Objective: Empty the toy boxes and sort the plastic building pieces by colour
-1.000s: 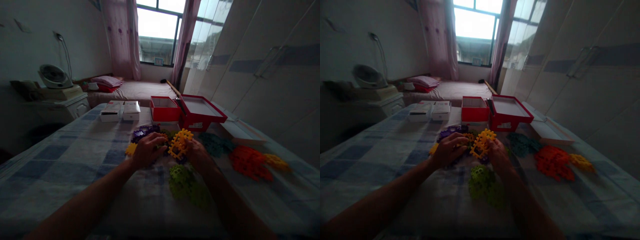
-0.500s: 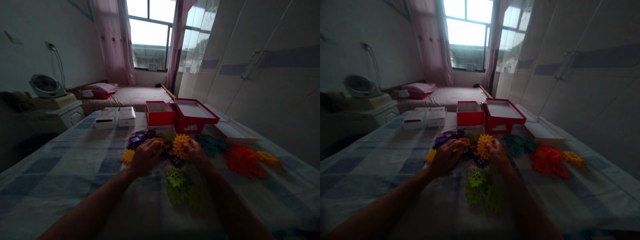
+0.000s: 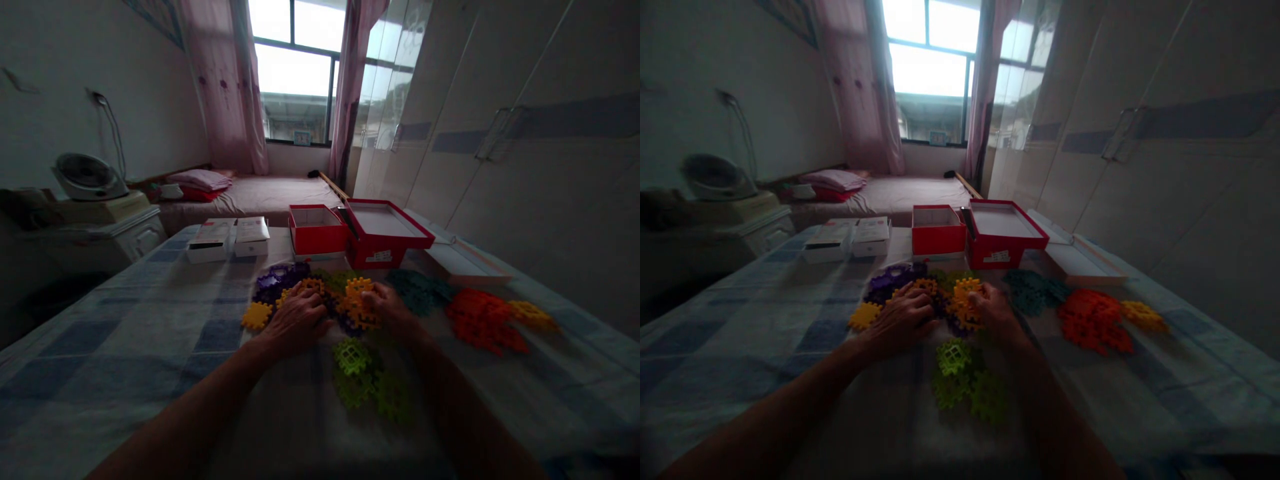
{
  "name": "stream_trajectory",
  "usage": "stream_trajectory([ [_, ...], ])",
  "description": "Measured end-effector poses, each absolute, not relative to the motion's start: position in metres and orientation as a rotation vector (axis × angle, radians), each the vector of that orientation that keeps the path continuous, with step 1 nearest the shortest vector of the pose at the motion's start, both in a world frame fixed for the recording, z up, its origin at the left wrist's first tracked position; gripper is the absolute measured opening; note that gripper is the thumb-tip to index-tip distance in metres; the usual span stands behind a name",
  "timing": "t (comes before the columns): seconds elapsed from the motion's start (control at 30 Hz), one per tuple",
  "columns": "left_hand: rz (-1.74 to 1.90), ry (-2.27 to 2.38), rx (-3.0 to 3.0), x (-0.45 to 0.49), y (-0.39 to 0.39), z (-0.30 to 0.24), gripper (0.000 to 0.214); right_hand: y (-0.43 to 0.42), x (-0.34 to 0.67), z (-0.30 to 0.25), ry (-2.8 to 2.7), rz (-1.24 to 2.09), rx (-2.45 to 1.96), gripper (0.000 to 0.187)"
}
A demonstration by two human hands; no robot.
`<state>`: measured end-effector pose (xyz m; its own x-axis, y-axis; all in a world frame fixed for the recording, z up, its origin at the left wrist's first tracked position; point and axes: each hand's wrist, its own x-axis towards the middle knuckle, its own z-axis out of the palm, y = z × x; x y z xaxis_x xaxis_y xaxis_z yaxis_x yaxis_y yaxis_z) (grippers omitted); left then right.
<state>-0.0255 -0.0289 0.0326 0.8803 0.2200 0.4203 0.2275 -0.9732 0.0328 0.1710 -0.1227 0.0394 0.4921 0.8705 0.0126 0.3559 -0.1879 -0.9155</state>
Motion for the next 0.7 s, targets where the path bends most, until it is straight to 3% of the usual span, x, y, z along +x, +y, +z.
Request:
stream_trajectory([
  [0.07, -0.688, -0.394, -3.029, -0.026, -0.029, 0.033, 0.018, -0.121, 0.168, 0.037, -1.111, 0.642, -1.816, 0.029],
  [0.2, -0.678, -0.409, -3.012, -0.024, -0.029, 0.029, 0.036, -0.119, 0.161, 0.035, -1.210, 0.524, -1.946, 0.022],
  [0.33, -0.620, -0.362, -3.009, -0.022, -0.028, 0.026, 0.031, -0.119, 0.156, 0.037, -1.211, 0.543, -1.968, 0.021],
  [0.6, -0.662, -0.317, -3.085, -0.022, -0.025, 0.025, 0.030, -0.119, 0.154, 0.037, -1.082, 0.899, -1.559, 0.032],
  [0.7, -0.676, -0.316, -3.095, -0.022, -0.025, 0.024, 0.029, -0.119, 0.153, 0.038, -1.076, 0.808, -1.599, 0.028],
])
